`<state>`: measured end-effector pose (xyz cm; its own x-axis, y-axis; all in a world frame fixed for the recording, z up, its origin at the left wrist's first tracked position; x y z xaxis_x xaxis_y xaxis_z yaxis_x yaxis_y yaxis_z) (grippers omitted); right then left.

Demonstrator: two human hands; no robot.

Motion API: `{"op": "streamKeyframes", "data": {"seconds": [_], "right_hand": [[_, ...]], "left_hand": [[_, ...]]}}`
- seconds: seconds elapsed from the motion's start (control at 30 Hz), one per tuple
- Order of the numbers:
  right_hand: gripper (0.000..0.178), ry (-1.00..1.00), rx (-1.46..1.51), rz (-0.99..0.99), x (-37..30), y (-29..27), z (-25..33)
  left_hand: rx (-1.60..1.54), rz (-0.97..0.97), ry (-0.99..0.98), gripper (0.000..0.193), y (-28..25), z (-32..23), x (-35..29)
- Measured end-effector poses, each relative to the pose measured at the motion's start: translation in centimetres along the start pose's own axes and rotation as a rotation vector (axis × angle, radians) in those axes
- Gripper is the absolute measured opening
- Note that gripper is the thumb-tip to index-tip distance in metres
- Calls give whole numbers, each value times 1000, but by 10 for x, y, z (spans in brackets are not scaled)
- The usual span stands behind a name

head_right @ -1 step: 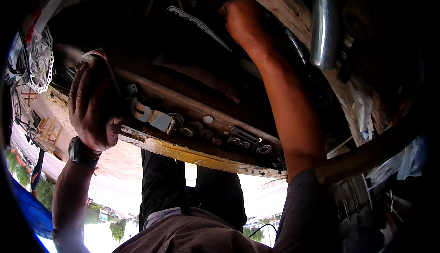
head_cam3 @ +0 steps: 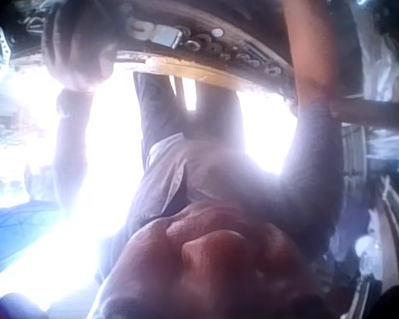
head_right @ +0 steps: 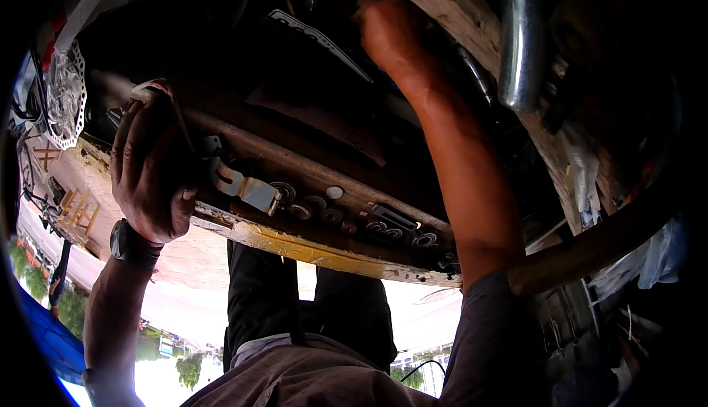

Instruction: The person works on the underside of a yellow vehicle, manipulating wires and components with both hands. Later, the person uses a hammer to strike a small metal piece on the ground.

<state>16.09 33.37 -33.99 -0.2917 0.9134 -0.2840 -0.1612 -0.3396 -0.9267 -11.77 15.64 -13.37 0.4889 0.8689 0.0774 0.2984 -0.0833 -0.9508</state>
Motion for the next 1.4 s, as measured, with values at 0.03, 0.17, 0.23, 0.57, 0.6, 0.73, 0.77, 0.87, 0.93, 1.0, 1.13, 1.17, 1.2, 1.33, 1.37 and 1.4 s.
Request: {"op": "streamKeyframes", "data": {"seconds": [0.03, 0.17, 0.23, 0.57, 0.6, 0.73, 0.77, 0.87, 0.93, 1.0, 1.13, 1.17, 1.2, 1.33, 1.37, 1.4], "right_hand": [[42, -45, -18, -19, 3, 2, -1], [49, -95, -118, -1, 9, 7, 5], [49, -32, -145, 56, 9, 7, 12], [44, 307, 725, -253, 31, -18, -34], [38, 260, 444, -344, 25, -25, -25], [27, 199, 283, -6, 5, -31, 4], [27, 195, 211, 40, 0, -22, -4], [30, 138, 73, 187, -4, 9, -24], [31, 107, 73, 163, -1, 19, -30], [32, 97, 38, 192, -4, 25, -26], [32, 103, -43, 311, 0, 25, -18], [32, 106, -50, 338, 0, 25, -17], [32, 102, -29, 326, -1, 25, -19], [32, 100, -29, 337, 1, 28, -24], [33, 101, -49, 355, 2, 28, -22], [33, 110, -58, 361, 3, 26, -21]], "left_hand": [[-1, -2, 4, 70, 0, 0, 1], [-5, 10, 0, 70, -2, 0, 1], [6, 8, 2, 70, -1, 1, -2], [5, -29, 32, 68, 1, 0, 2], [6, -27, 27, 68, 1, 1, 0], [13, -16, 13, 68, -2, 1, -4], [9, -18, 19, 68, -1, 0, -2], [9, -22, 27, 68, -1, 0, 1], [5, -31, 26, 68, 0, 1, 1], [10, -26, 26, 68, 0, 1, 0], [21, -15, 23, 68, -1, 1, -2], [19, -6, 26, 70, 0, 1, -2], [17, 4, 30, 71, 0, 1, -3], [20, 13, 35, 72, 1, 1, -2], [15, 11, 30, 72, 1, 1, -2], [10, 9, 26, 72, 2, 1, -3]]}}
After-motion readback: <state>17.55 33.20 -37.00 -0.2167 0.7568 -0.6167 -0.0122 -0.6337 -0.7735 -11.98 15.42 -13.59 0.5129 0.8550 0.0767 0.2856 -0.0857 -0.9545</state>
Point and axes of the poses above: each hand's wrist, its own x-axis towards the middle knuckle, its own y-axis out of the palm, z = x × y, the point moved 6 cm from there along x, towards the middle knuckle, and after that the axes turned 14 degrees about y, right-handed, at the moved point
